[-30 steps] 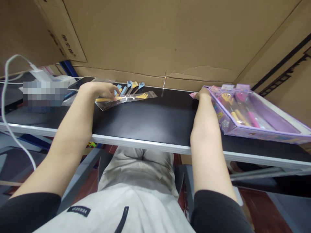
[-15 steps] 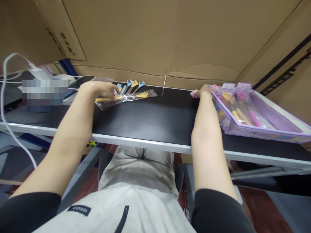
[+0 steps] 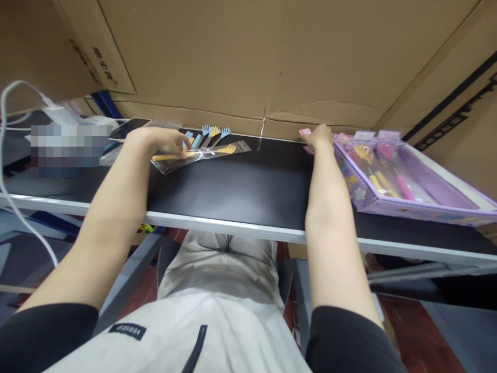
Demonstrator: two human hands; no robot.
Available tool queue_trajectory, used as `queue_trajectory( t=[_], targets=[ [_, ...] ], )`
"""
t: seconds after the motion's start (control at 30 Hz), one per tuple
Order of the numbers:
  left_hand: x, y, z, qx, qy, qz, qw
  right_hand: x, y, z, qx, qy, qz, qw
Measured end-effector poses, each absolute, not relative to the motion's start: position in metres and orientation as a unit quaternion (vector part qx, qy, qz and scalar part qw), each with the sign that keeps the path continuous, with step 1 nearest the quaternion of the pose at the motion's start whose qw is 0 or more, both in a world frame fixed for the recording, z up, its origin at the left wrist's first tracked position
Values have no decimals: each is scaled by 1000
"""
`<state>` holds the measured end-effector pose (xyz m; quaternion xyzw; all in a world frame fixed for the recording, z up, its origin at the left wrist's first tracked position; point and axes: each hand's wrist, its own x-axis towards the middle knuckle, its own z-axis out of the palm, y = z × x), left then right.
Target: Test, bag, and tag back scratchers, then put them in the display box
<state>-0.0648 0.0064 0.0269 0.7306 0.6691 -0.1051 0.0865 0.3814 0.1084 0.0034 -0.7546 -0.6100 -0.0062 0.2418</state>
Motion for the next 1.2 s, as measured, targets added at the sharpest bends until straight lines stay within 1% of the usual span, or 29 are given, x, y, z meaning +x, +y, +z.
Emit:
queue_trajectory(
  t=[0.07, 0.2, 0.37, 0.47, 0.63, 0.8, 0.87, 1.0, 1.1, 1.2],
  targets=[
    [-65, 6, 26, 734, 667, -96, 90, 365, 105, 10, -780, -570, 19, 256],
    [-60, 3, 25, 751, 650, -89, 80, 334, 108, 15, -769, -548, 61, 325],
    [-49, -3, 29, 766, 633, -79, 77, 307, 110, 10, -698, -574, 154, 399],
    [-43, -8, 32, 776, 622, -64, 88, 296, 104, 12, -658, -591, 205, 419],
    [-25, -16, 33, 798, 589, -57, 112, 282, 78, 15, -642, -621, 227, 387],
    [-1, -22, 25, 823, 550, -52, 128, 278, 54, -1, -640, -637, 230, 363],
    [6, -23, 20, 830, 536, -53, 144, 280, 50, -10, -646, -652, 212, 337],
    [15, -25, 12, 839, 514, -52, 171, 287, 47, -18, -646, -691, 130, 296],
    [20, -28, 11, 839, 511, -52, 180, 287, 44, -18, -643, -704, 94, 288],
    [24, -31, 11, 839, 510, -57, 181, 283, 41, -18, -639, -706, 89, 291]
  ],
)
